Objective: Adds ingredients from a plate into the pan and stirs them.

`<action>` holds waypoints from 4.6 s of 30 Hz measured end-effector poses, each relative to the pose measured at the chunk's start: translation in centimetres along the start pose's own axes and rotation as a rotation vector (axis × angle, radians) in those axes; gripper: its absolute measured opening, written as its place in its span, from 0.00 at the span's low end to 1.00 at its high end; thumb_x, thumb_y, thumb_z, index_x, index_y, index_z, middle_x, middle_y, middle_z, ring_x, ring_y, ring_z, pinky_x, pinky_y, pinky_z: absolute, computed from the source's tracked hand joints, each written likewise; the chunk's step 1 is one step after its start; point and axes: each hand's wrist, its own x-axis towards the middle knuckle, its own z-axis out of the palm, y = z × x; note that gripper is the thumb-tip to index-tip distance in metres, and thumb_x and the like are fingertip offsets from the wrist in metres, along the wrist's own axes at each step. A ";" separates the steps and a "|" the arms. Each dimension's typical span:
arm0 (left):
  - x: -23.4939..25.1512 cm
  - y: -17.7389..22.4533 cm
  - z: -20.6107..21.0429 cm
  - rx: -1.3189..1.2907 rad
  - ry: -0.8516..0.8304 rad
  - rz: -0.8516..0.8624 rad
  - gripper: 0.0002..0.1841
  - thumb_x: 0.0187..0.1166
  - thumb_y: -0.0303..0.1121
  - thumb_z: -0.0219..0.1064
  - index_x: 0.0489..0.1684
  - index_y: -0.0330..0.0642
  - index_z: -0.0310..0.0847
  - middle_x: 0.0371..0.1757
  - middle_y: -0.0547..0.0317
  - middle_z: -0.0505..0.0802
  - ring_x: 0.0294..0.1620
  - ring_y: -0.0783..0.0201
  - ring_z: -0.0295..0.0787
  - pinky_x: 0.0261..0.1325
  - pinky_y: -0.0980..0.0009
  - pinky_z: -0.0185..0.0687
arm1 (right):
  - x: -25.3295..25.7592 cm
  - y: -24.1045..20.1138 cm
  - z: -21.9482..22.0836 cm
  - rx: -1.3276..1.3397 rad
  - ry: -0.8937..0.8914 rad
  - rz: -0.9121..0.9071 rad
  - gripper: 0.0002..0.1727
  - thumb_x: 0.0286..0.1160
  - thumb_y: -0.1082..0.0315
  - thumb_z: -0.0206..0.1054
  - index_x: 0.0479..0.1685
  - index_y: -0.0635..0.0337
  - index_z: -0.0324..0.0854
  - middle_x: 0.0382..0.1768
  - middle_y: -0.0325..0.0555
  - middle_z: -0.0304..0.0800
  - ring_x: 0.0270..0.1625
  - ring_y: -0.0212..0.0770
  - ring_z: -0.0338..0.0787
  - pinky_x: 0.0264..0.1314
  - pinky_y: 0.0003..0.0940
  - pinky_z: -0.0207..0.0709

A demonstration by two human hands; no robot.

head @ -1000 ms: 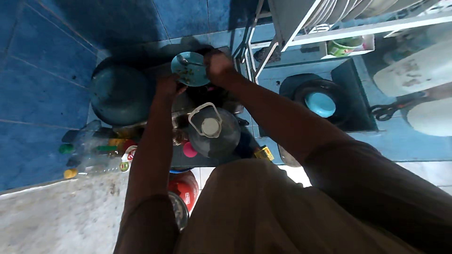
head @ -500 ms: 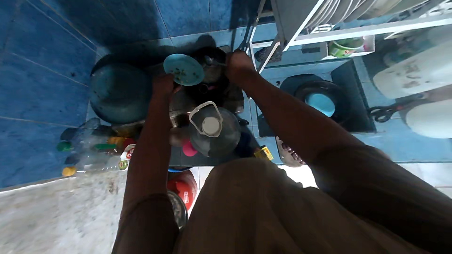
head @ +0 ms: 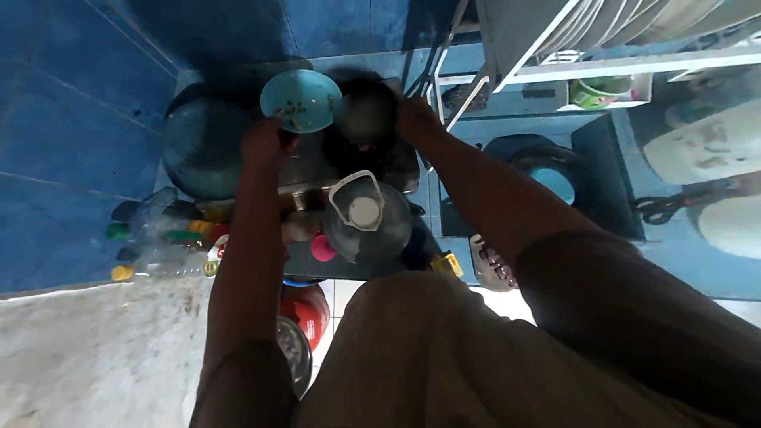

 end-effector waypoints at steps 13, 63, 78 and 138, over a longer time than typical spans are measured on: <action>-1.6 1.1 -2.0 -0.067 -0.037 0.039 0.16 0.88 0.34 0.61 0.66 0.35 0.76 0.53 0.43 0.93 0.49 0.51 0.96 0.53 0.56 0.96 | -0.4 -1.1 0.7 -0.004 0.019 -0.197 0.20 0.74 0.63 0.69 0.59 0.67 0.85 0.62 0.69 0.87 0.66 0.71 0.86 0.60 0.76 0.80; -3.0 1.1 -2.3 -0.097 -0.074 0.052 0.13 0.89 0.32 0.60 0.63 0.35 0.76 0.52 0.45 0.93 0.49 0.52 0.96 0.54 0.56 0.95 | 1.4 -1.7 0.6 -0.098 0.017 -0.143 0.18 0.77 0.64 0.67 0.54 0.72 0.85 0.62 0.72 0.86 0.65 0.72 0.86 0.59 0.75 0.80; -2.2 0.9 -1.7 -0.080 -0.096 0.061 0.16 0.89 0.34 0.61 0.68 0.37 0.74 0.55 0.44 0.92 0.51 0.51 0.95 0.55 0.54 0.95 | -0.3 -0.1 0.1 -0.090 -0.034 -0.093 0.20 0.72 0.65 0.70 0.56 0.74 0.83 0.61 0.73 0.85 0.64 0.73 0.87 0.58 0.76 0.80; 4.5 0.7 6.1 0.526 -0.094 0.128 0.21 0.79 0.29 0.65 0.70 0.38 0.77 0.60 0.45 0.91 0.49 0.54 0.97 0.48 0.57 0.98 | -2.3 4.1 -1.9 0.366 0.314 -0.136 0.15 0.80 0.62 0.62 0.56 0.55 0.90 0.59 0.56 0.91 0.67 0.57 0.88 0.70 0.63 0.80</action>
